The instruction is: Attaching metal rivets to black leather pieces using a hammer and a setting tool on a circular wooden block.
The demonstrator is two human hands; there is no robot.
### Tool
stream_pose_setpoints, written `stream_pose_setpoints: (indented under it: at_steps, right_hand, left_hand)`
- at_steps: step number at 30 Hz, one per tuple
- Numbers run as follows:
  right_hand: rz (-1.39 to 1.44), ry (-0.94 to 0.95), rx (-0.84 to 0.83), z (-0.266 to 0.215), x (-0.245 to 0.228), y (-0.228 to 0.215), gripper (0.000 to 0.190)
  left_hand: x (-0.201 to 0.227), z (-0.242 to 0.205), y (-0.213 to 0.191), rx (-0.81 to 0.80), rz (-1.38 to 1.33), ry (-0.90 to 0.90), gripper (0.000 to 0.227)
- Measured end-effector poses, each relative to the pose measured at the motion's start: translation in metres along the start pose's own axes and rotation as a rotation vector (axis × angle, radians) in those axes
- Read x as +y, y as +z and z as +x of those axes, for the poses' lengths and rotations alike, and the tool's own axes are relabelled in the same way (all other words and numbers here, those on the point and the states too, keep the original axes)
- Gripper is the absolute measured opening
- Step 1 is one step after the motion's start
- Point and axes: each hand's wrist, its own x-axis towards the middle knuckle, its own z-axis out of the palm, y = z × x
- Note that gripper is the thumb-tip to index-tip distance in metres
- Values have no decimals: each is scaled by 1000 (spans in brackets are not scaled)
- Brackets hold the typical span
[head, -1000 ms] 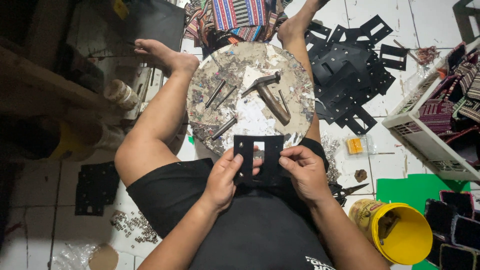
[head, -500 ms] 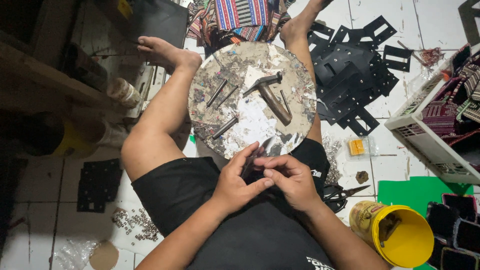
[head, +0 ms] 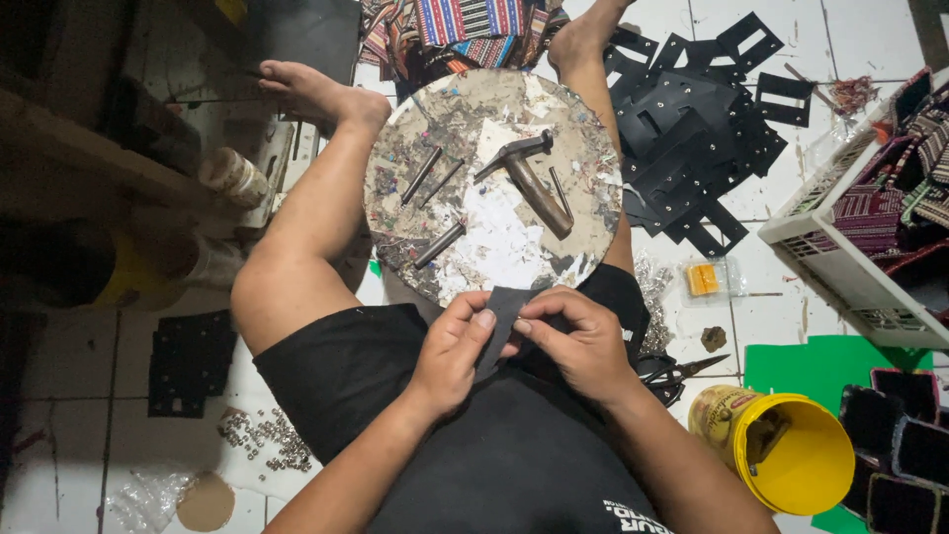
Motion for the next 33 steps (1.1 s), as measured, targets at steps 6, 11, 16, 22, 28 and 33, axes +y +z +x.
stream_pose_setpoints:
  at_steps: [6, 11, 16, 22, 28, 33]
  right_hand:
    - [-76, -48, -29, 3, -4, 4, 11]
    - [-63, -43, -45, 2, -1, 6, 12]
    - [-55, -36, -41, 2, -1, 8, 12]
    - [-86, -53, -46, 0, 3, 7, 11]
    - [-189, -129, -43, -2, 4, 3, 15]
    - [-273, -208, -135, -4, 6, -7, 57]
  left_hand:
    - [3, -5, 0, -30, 82, 26, 36]
    - [-6, -5, -7, -46, 73, 26, 35]
    - [0, -6, -3, -52, 113, 52, 34]
    - [7, -9, 1, -60, 269, 126, 31]
    - [36, -14, 17, -63, 626, 275, 31]
    - [51, -15, 27, -122, 838, 471, 25]
